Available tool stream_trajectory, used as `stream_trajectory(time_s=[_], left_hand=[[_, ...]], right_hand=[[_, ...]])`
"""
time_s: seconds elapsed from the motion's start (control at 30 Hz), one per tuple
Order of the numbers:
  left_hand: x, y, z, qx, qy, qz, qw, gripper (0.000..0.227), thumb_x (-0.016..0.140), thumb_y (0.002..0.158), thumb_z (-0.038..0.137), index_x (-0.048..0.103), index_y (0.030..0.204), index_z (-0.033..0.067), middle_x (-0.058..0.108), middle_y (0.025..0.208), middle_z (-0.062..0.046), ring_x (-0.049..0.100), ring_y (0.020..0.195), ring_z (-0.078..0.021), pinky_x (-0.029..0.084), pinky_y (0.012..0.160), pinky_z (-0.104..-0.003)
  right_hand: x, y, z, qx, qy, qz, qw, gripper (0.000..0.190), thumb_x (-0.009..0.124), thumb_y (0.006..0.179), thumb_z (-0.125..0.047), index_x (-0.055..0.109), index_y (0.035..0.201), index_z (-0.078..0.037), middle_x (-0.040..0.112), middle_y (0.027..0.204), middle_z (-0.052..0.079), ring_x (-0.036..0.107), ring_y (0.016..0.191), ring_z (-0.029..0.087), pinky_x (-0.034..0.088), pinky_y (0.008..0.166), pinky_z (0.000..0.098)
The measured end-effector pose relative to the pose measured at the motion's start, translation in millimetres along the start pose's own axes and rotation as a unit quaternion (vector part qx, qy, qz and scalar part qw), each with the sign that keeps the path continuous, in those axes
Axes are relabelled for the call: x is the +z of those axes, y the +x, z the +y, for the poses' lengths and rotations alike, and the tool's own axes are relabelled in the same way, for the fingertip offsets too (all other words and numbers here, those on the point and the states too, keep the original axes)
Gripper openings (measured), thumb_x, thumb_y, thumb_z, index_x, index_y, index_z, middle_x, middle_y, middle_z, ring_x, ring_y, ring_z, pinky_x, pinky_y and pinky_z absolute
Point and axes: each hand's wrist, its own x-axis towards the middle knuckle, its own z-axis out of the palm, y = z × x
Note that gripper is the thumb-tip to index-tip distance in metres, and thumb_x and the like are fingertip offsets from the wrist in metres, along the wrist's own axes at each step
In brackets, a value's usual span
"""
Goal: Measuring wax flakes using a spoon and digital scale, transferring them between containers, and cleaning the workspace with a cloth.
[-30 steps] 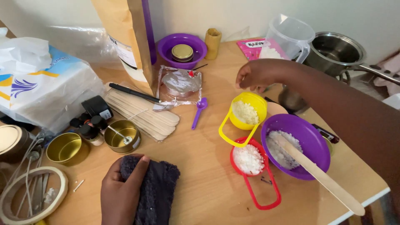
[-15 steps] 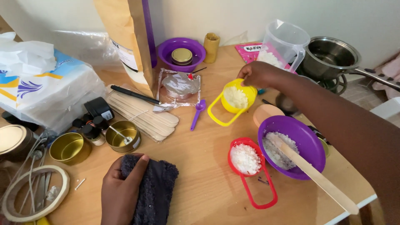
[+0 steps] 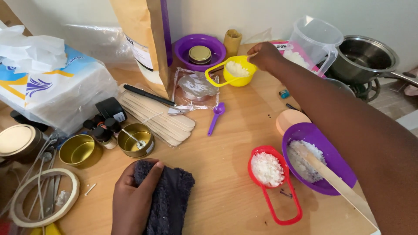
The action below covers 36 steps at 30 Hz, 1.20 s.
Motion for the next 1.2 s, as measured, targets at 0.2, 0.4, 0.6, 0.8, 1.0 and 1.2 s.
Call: stream_trajectory(time_s=[0.2, 0.4, 0.6, 0.8, 1.0, 1.2], left_hand=[[-3, -6, 7, 0.01, 0.011, -0.01, 1.0, 0.015, 0.072, 0.081, 0.018, 0.073, 0.087, 0.0042, 0.064, 0.074, -0.007, 0.059, 0.072, -0.0165, 0.048, 0.066, -0.031], [-2, -3, 2, 0.026, 0.008, -0.016, 0.999, 0.016, 0.071, 0.081, 0.018, 0.073, 0.089, 0.0035, 0.065, 0.073, -0.008, 0.058, 0.069, -0.0166, 0.048, 0.065, -0.03], [-6, -8, 6, 0.026, 0.031, -0.017, 0.999, 0.018, 0.071, 0.08, 0.022, 0.073, 0.089, 0.0068, 0.066, 0.076, -0.006, 0.06, 0.073, -0.0152, 0.048, 0.068, -0.029], [-6, -15, 11, 0.023, 0.025, -0.02, 0.999, 0.018, 0.071, 0.08, 0.022, 0.072, 0.088, 0.0066, 0.065, 0.076, -0.007, 0.059, 0.074, -0.0167, 0.047, 0.068, -0.031], [-7, -10, 7, 0.026, 0.012, -0.021, 0.999, 0.018, 0.072, 0.078, 0.022, 0.072, 0.089, 0.0078, 0.067, 0.078, -0.005, 0.061, 0.075, -0.0157, 0.047, 0.069, -0.029], [-6, -12, 12, 0.014, 0.004, -0.025, 1.0, 0.016, 0.072, 0.079, 0.02, 0.072, 0.088, 0.0068, 0.066, 0.077, -0.006, 0.061, 0.074, -0.0167, 0.048, 0.067, -0.03]], right_hand=[[-14, -102, -30, -0.475, -0.031, 0.024, 0.879, 0.018, 0.065, 0.087, -0.011, 0.065, 0.105, -0.007, 0.063, 0.1, 0.01, 0.059, 0.087, 0.024, 0.045, 0.075, 0.0375], [-30, -180, -50, -0.415, -0.22, -0.347, 0.812, 0.017, 0.066, 0.083, -0.031, 0.072, 0.091, -0.017, 0.071, 0.089, -0.003, 0.065, 0.079, 0.013, 0.047, 0.069, 0.0298], [-50, -221, -51, -0.244, -0.319, -0.459, 0.792, 0.026, 0.064, 0.083, -0.03, 0.069, 0.107, -0.021, 0.068, 0.1, -0.007, 0.062, 0.087, 0.008, 0.047, 0.073, 0.0252], [-51, -223, -36, -0.223, -0.305, -0.446, 0.812, 0.019, 0.063, 0.083, -0.022, 0.072, 0.099, -0.018, 0.069, 0.096, -0.007, 0.061, 0.082, 0.007, 0.046, 0.069, 0.0256], [-51, -181, -27, -0.131, -0.198, -0.385, 0.892, 0.021, 0.068, 0.082, -0.017, 0.077, 0.1, -0.012, 0.076, 0.086, -0.003, 0.064, 0.068, 0.007, 0.049, 0.063, 0.023], [-46, -120, -6, 0.043, -0.029, -0.272, 0.961, 0.022, 0.069, 0.084, -0.01, 0.072, 0.106, -0.004, 0.072, 0.094, 0.01, 0.063, 0.077, 0.018, 0.053, 0.071, 0.0292]])
